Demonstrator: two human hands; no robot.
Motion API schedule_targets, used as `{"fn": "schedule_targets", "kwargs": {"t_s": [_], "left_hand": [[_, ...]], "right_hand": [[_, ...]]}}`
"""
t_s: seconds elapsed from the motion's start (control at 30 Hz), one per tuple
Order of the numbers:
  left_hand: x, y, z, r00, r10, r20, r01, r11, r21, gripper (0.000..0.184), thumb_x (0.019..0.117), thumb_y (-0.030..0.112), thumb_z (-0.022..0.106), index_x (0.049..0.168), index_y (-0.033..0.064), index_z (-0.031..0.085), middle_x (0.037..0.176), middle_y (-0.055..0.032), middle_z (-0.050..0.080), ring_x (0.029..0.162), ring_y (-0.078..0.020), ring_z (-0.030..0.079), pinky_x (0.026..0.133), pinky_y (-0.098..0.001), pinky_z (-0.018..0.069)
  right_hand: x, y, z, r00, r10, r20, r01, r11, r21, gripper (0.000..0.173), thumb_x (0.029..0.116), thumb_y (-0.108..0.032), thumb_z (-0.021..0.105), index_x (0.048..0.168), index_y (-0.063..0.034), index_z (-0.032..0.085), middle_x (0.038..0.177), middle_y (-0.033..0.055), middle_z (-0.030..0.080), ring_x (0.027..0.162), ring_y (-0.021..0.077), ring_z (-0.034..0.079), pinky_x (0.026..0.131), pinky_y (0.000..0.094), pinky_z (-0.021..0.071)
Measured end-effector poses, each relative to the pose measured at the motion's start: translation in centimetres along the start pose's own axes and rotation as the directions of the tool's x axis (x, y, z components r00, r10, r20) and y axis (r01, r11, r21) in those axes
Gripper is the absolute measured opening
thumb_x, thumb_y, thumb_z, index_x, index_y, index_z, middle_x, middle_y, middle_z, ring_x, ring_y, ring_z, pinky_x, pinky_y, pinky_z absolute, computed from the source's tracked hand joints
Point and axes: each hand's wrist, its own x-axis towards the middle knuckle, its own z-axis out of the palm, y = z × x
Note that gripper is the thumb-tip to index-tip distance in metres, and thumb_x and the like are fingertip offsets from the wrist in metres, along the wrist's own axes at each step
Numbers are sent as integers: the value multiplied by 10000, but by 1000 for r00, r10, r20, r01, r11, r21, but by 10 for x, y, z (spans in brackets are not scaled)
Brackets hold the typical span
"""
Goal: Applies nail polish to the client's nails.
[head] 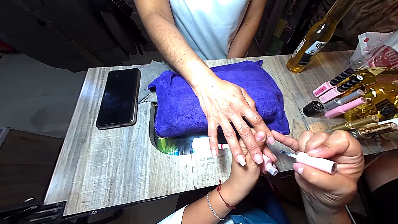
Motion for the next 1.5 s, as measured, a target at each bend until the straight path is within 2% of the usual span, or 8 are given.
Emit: {"fn": "schedule_targets", "kwargs": {"t_s": [0.2,0.37,0.6,0.7,0.9,1.07,1.3,1.5], "left_hand": [[-2,3,1,999,-36,9,36,999,-18,290,1111,307,412,983,125,597,608,11,610,498,-35,605,503,-169,530],[-9,3,2,997,-36,-75,34,999,-32,246,1091,158,346,1005,118,573,632,2,644,490,-42,610,491,-171,531],[-7,11,6,985,-93,-146,100,994,39,181,1087,87,361,1139,83,534,635,8,634,485,-38,597,495,-168,532],[0,9,1,995,-22,-101,30,996,87,226,1095,118,334,1022,88,545,629,14,613,493,-40,597,500,-169,533],[14,20,-2,991,102,-90,-81,973,215,341,1129,348,325,1045,127,571,700,29,645,537,-32,614,531,-171,546],[31,29,-2,978,154,-140,-123,971,206,400,1138,353,275,1033,142,598,684,89,639,546,4,610,532,-150,547],[22,40,-5,982,159,-98,-136,968,210,371,1129,344,341,965,188,635,725,105,620,572,29,599,549,-103,524],[25,41,-11,977,162,-138,-133,971,196,368,1137,285,313,948,148,597,681,82,612,483,3,575,476,-132,533]], "right_hand": [[-13,-11,-5,999,-5,-38,4,1000,-26,299,719,-5,774,953,-169,687,747,-75,622,753,80,679,987,464,609],[-15,-21,-16,998,-31,-52,30,999,-21,298,757,-47,787,1008,-177,695,756,-85,624,763,75,674,988,458,600],[-13,-28,-30,993,-81,-83,71,991,-116,235,850,-124,814,1063,-203,750,853,-106,660,816,51,681,855,304,639],[-12,-27,-34,993,-68,-98,53,988,-145,241,869,-182,828,1098,-211,760,927,-100,715,840,54,712,793,277,651],[-10,-32,-31,997,36,-68,-42,995,-89,253,929,-163,758,1182,-154,760,1062,-42,767,895,78,742,795,250,643],[-14,-29,-20,999,45,8,-44,994,-102,234,948,-164,741,1180,-140,756,1056,-57,757,899,37,719,788,211,620],[-15,-27,-5,997,39,68,-38,999,-14,195,915,-15,730,1104,29,707,963,33,739,874,37,699,805,198,599],[-11,-26,1,995,-10,103,25,988,-153,193,904,-58,743,1086,2,725,945,-8,733,850,15,681,769,168,588]]}}
